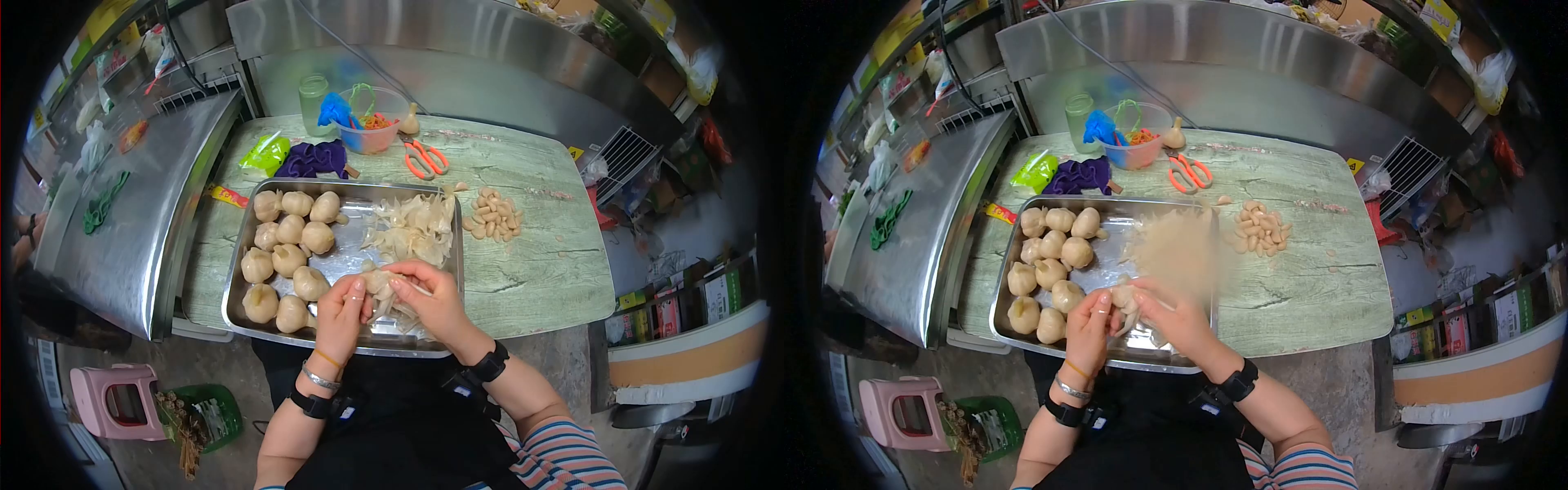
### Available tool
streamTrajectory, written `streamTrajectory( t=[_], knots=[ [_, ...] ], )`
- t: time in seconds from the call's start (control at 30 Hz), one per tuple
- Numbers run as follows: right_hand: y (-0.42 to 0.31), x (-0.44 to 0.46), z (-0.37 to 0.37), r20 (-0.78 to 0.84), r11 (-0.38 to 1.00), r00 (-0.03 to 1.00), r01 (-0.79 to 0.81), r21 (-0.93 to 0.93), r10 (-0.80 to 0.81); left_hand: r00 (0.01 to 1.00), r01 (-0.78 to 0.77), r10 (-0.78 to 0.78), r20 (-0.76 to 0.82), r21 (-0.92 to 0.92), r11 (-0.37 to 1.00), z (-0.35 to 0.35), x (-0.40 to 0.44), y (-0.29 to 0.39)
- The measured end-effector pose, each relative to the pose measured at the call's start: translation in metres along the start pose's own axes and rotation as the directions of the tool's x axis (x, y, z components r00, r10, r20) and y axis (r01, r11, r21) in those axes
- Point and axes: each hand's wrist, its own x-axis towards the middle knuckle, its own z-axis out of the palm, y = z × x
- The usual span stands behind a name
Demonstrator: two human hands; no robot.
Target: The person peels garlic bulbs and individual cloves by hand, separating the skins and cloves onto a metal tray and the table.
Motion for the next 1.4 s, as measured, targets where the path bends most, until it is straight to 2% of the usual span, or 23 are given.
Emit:
streamTrajectory(
  t=[0.03,0.07,0.1,0.17,0.23,0.27,0.3,0.33,0.37,0.4,0.47,0.5,0.53,0.57,0.6,0.67,0.8,0.9,0.97,1.07,1.1,1.17,1.4],
  knots=[
    [0.001,0.002,0.001,-0.017,0.974,0.988,-0.151,0.168,0.156,1.0,0.006,-0.006,-0.002,-0.089,0.996,0.0,0.001,-0.001],
    [0.004,0.003,0.001,-0.014,0.974,0.988,-0.149,0.168,0.154,1.0,0.011,-0.012,-0.004,-0.177,0.984,-0.001,0.002,-0.002],
    [0.011,0.003,0.0,-0.041,0.971,0.986,-0.15,0.187,0.161,1.0,0.008,-0.009,-0.006,-0.177,0.984,0.0,0.002,0.0],
    [0.019,0.006,-0.003,-0.064,0.967,0.984,-0.151,0.207,0.168,0.998,0.016,-0.034,-0.046,-0.357,0.934,0.0,0.001,0.004],
    [0.02,0.01,-0.008,-0.225,0.949,0.959,-0.102,0.298,0.173,0.999,-0.01,-0.012,-0.053,-0.407,0.913,-0.005,0.001,0.005],
    [0.016,0.011,-0.013,-0.217,0.98,0.968,-0.088,0.177,0.126,0.998,-0.034,0.009,-0.057,-0.456,0.889,-0.007,0.002,0.005],
    [0.011,0.013,-0.015,-0.214,0.98,0.969,-0.089,0.175,0.126,0.998,-0.036,0.009,-0.061,-0.457,0.888,-0.007,0.002,0.006],
    [0.006,0.015,-0.016,-0.169,0.896,0.955,0.157,-0.415,-0.245,0.999,-0.012,-0.006,-0.039,-0.442,0.897,-0.005,0.003,0.006],
    [0.002,0.015,-0.017,0.076,0.439,0.857,0.336,-0.833,-0.51,1.0,0.014,-0.023,-0.015,-0.426,0.904,-0.003,0.003,0.006],
    [-0.004,0.014,-0.016,0.077,0.436,0.857,0.334,-0.836,-0.509,1.0,0.016,-0.024,-0.013,-0.43,0.903,-0.003,0.004,0.005],
    [-0.013,0.011,-0.013,0.133,0.516,0.864,0.406,-0.754,-0.486,1.0,0.006,-0.005,0.003,-0.319,0.948,-0.001,0.003,0.001],
    [-0.011,0.01,-0.009,0.129,0.517,0.867,0.399,-0.757,-0.481,1.0,0.013,-0.011,0.008,-0.321,0.947,0.001,0.002,0.002],
    [-0.008,0.008,-0.003,0.03,0.886,0.983,0.175,-0.43,-0.179,1.0,-0.006,0.003,-0.009,-0.283,0.959,0.004,0.001,0.004],
    [-0.006,0.008,0.001,0.075,0.989,0.986,-0.149,-0.01,0.15,0.999,-0.028,0.022,-0.025,-0.243,0.97,0.006,0.001,0.005],
    [-0.003,0.007,0.001,0.073,0.989,0.986,-0.148,-0.009,0.148,0.999,-0.027,0.023,-0.022,-0.241,0.97,0.005,0.002,0.004],
    [0.004,0.009,0.002,0.153,0.977,0.976,-0.177,0.119,0.158,1.0,0.003,0.002,0.018,-0.294,0.956,0.0,0.003,0.0],
    [0.01,0.01,-0.001,0.114,0.964,0.968,-0.235,0.123,0.222,0.999,0.032,-0.024,0.033,-0.282,0.959,0.0,0.001,0.003],
    [0.014,0.008,-0.006,0.124,0.939,0.96,-0.272,0.21,0.251,0.999,0.047,-0.045,0.015,-0.227,0.973,0.002,0.0,0.004],
    [0.02,0.009,-0.008,0.126,0.877,0.933,-0.36,0.317,0.338,0.999,0.033,-0.034,-0.008,-0.128,0.991,0.001,-0.001,0.001],
    [0.015,0.01,-0.006,0.128,0.846,0.927,-0.373,0.38,0.351,0.998,0.022,-0.029,-0.055,-0.131,0.991,0.004,0.0,0.001],
    [0.016,0.01,-0.005,0.129,0.846,0.927,-0.374,0.379,0.352,0.998,0.022,-0.03,-0.056,-0.131,0.991,0.004,0.0,0.001],
    [0.018,0.009,-0.003,0.098,0.905,0.966,-0.26,0.338,0.24,0.999,0.006,-0.015,-0.051,-0.166,0.986,0.002,0.0,0.002],
    [0.018,0.008,-0.004,0.141,0.875,0.952,-0.305,0.375,0.272,1.0,0.018,-0.022,-0.014,-0.248,0.969,-0.001,-0.001,0.004]
  ],
)
